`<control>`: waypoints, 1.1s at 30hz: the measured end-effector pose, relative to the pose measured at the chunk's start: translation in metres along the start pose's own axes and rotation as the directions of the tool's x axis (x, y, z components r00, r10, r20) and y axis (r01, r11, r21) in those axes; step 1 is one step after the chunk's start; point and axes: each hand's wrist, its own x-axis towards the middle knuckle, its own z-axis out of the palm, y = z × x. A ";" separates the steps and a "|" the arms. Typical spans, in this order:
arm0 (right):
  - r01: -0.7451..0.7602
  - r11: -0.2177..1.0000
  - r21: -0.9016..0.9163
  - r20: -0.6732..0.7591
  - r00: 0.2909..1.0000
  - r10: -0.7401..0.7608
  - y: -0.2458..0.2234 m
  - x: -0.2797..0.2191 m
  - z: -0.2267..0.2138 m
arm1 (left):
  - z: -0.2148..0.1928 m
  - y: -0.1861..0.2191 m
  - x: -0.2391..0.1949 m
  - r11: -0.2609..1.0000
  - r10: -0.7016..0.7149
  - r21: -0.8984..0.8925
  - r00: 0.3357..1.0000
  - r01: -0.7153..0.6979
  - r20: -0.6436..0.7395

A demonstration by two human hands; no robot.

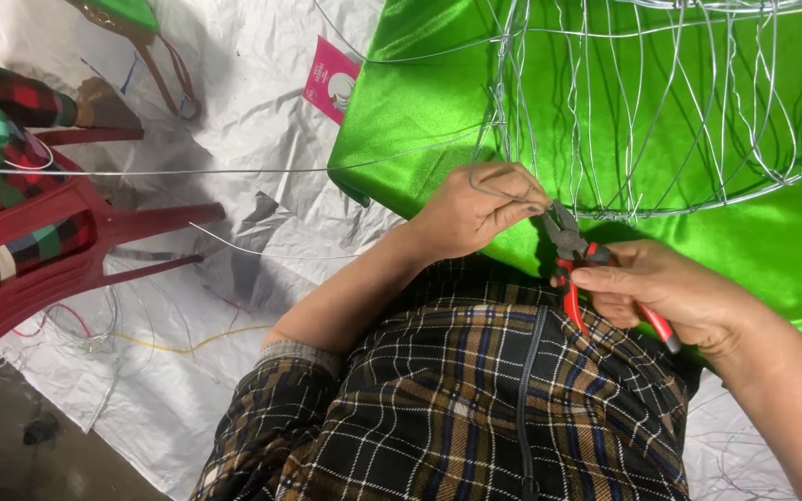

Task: Assembling a circular wire frame by manually twisting and bending thin metal wires, using pliers for cutting and tightening.

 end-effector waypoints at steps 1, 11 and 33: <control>0.001 1.000 0.006 -0.001 1.000 -0.001 -0.001 -0.002 0.001 | 0.000 0.001 0.000 0.999 -0.004 -0.035 1.000 0.004 0.001; -0.222 0.957 0.189 -0.169 0.952 0.254 -0.069 -0.038 0.065 | -0.006 0.007 0.005 0.992 -0.056 -0.111 0.998 0.059 0.032; -0.233 0.944 0.235 0.061 0.972 0.225 -0.044 -0.010 0.018 | 0.001 -0.005 0.009 0.979 0.077 0.184 0.995 -0.089 0.070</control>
